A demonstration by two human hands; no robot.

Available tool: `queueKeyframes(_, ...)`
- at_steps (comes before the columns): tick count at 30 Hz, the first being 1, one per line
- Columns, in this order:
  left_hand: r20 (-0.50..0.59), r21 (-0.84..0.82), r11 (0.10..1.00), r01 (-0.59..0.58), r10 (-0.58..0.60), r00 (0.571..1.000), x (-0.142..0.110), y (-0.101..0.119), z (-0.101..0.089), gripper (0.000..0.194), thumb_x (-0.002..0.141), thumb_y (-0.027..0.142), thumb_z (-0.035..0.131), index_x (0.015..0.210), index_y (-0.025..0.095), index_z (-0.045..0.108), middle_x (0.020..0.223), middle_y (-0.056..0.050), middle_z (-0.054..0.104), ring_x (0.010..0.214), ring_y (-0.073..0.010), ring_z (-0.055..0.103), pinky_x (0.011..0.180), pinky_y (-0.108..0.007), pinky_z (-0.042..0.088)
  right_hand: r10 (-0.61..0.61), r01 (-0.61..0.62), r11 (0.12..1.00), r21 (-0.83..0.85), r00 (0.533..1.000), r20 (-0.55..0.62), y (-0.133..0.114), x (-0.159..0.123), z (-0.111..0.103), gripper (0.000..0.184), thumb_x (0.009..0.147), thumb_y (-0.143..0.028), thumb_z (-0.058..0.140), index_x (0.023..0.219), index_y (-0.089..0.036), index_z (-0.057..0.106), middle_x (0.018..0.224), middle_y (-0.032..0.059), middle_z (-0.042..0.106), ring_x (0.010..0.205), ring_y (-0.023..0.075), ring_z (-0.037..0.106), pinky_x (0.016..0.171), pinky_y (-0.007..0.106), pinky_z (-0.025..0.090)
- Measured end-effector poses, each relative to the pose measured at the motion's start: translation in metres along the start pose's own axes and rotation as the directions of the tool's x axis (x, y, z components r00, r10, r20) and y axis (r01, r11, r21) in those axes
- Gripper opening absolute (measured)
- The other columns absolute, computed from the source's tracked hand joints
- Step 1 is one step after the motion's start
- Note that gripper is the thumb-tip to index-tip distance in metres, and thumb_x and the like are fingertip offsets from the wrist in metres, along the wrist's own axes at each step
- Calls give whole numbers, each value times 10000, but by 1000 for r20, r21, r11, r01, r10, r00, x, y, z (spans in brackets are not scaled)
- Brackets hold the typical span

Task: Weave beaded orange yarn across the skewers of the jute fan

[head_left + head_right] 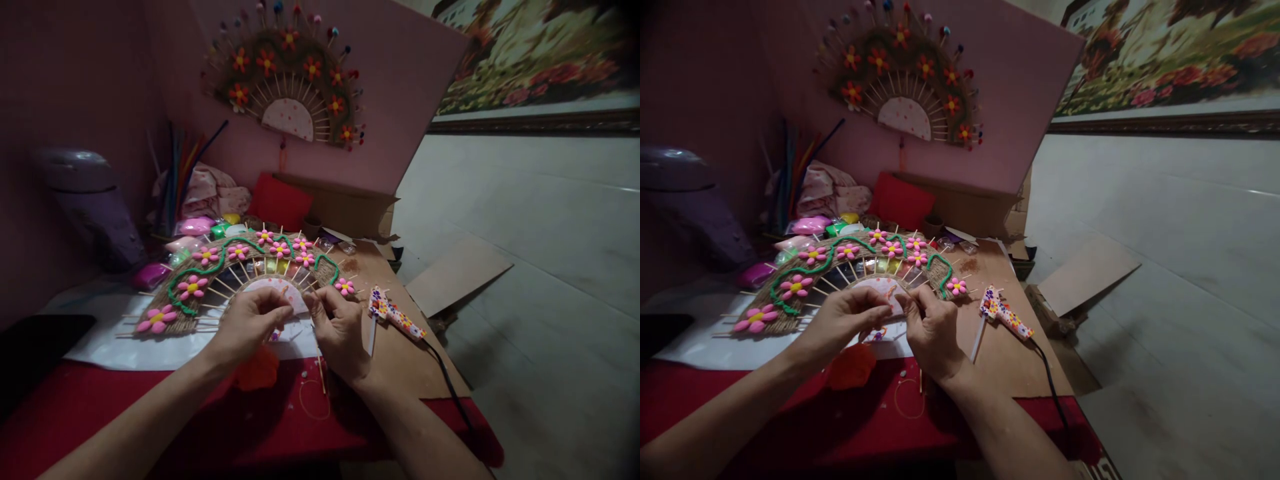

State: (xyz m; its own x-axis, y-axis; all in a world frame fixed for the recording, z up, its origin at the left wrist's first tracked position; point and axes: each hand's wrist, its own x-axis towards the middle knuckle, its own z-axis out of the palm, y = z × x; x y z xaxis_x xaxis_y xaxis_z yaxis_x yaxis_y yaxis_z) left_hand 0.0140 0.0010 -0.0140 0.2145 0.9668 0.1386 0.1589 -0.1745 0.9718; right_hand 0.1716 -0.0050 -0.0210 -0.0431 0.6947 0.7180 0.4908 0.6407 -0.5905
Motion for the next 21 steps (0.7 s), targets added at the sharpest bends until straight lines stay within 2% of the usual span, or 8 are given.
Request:
queueKeyframes(1,21,-186,981,48,-45,999,0,2,-1,141,735,271,665,694,142,625,586,3,595,491,-98,491,482,-224,379,5,-6,1000,23,1000,15,-1,-1,0,270,898,-286,531,656,-165,533,508,-53,437,442,69,390,448,204,278)
queueKeyframes(3,87,-469,874,125,-95,992,1,6,-4,137,695,238,720,709,125,645,651,-24,642,522,-96,537,463,-199,398,31,-35,997,69,998,52,-4,-2,-1,228,912,-293,502,729,-168,552,546,-40,477,460,79,421,449,207,299)
queueKeyframes(6,128,-675,711,199,-152,980,2,7,-7,117,648,131,759,704,113,658,733,-50,677,582,-92,587,462,-158,423,96,-108,977,183,992,76,-5,-6,1,146,943,-288,433,929,-186,537,571,-45,472,473,94,440,442,212,326)
queueKeyframes(9,147,-754,597,273,-252,956,1,8,-10,128,649,73,754,711,122,653,692,-38,669,539,-74,582,441,-134,432,133,-152,922,356,988,76,-6,-8,4,199,953,-241,411,1148,-234,449,605,-54,491,474,96,445,443,209,348)
queueKeyframes(12,185,-789,523,323,-298,936,0,8,-12,132,666,69,750,736,123,652,657,-22,652,476,-47,548,408,-109,420,112,-154,838,524,988,110,-7,-10,4,214,945,-213,419,1141,-266,484,728,-28,557,452,69,440,419,195,348)
queueKeyframes(16,232,-789,519,329,-244,942,-1,8,-10,123,670,91,756,743,88,657,668,-16,633,448,-18,502,397,-93,406,100,-170,720,673,985,143,-9,-10,-1,205,919,-193,422,995,-214,611,796,23,622,580,105,565,517,236,455)
queueKeyframes(19,249,-781,530,330,-220,943,-1,8,-9,161,635,80,772,757,72,667,662,-13,612,460,-16,489,378,-87,368,87,-126,639,759,992,92,-10,-6,-5,265,867,-213,423,1049,-211,616,869,53,672,712,159,617,662,324,514)
queueKeyframes(21,251,-780,532,329,-214,944,-1,9,-8,194,611,74,781,772,67,673,660,-12,609,451,-11,468,375,-90,353,101,-108,634,766,993,56,-11,-3,-5,266,834,-222,479,1078,-227,585,896,51,693,744,175,632,684,340,524)
